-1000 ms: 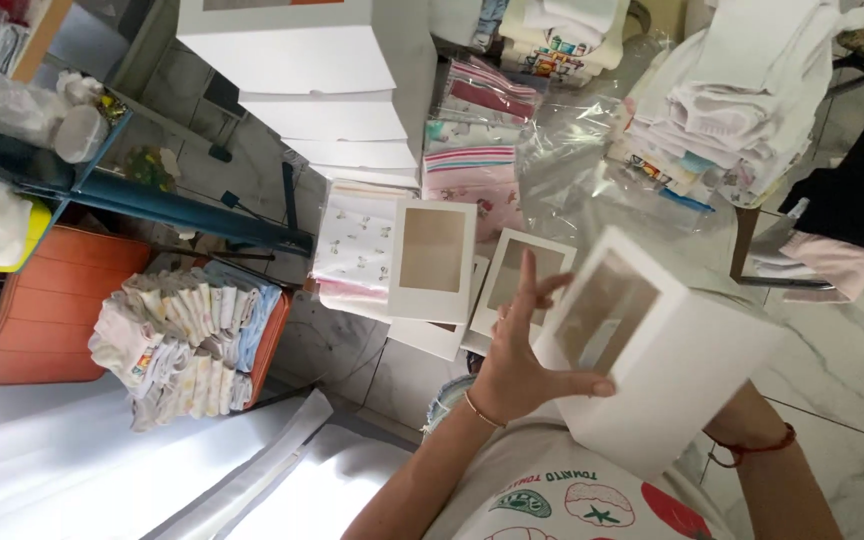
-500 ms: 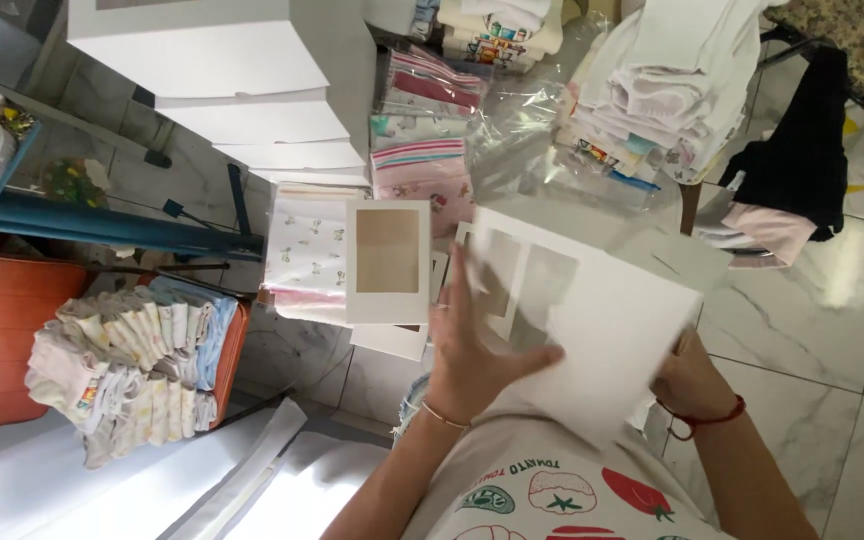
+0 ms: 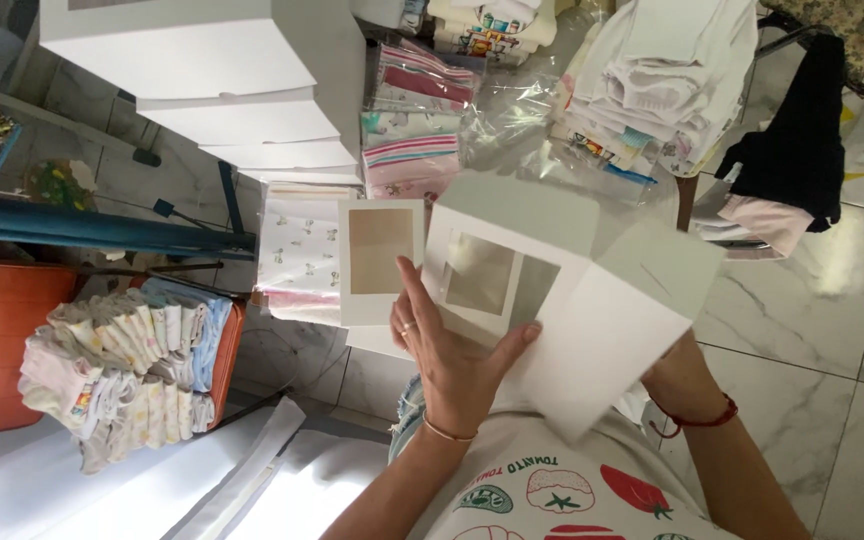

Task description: The person folds small white and patterned baby garments and places them into white display boxes with clear windows. They repeatedly pick up a garment, fold it, insert it into a box, and set the box aside. The process continues with multiple garments and boxes throughout the clip.

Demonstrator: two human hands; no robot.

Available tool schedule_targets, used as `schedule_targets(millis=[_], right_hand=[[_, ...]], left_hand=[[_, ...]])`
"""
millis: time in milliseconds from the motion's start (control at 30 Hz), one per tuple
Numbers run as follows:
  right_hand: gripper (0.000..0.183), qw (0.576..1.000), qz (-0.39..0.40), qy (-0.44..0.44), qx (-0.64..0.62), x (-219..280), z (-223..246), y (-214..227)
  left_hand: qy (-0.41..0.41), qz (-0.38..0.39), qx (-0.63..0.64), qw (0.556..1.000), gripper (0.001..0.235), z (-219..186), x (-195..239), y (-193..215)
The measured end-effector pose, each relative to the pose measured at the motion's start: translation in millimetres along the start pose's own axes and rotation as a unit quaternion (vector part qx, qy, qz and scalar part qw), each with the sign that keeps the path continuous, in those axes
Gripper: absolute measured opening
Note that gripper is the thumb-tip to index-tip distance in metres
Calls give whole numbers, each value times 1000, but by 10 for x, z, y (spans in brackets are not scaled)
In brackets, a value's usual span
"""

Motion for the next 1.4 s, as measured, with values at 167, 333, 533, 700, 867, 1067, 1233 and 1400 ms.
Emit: schedule_targets(millis=[167, 333, 533, 700, 867, 1067, 1233, 1400], right_hand=[[95, 1000, 19, -19, -4, -12, -433, 162], [100, 998, 47, -47, -9, 13, -880, 296], [80, 987, -39, 54, 144, 209, -125, -135], [54, 942, -23, 272, 193, 181, 425, -387], [27, 809, -5, 523, 268, 154, 781, -700], [21, 686, -4, 574, 447, -57, -4, -807], [34, 637, -26, 558, 532, -122, -370, -881], [35, 626, 92, 535, 560, -45, 282, -1100]], left_hand=[[52, 62, 61, 995, 132, -17, -76, 45], [72, 0, 32, 997, 127, -29, -85, 94], [5, -140, -19, 990, 118, 286, 46, -67], [-73, -83, 86, 990, 119, 722, 244, -239], [-20, 129, 497, 858, 61, 1100, 192, -381], [240, 111, 589, 764, 52, 995, -79, -189], [257, 224, 292, 894, 91, 944, 4, -409], [152, 173, 192, 954, 81, 1107, -53, -455]])
Point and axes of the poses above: each hand's wrist, its own x-axis away from the middle knuckle, its own y-axis out of the back of the hand, z = x × y, the point moved 4 cm from there along -x, towards the middle knuckle, and after that the axes turned 5 degrees about z, right-handed, at the moved point
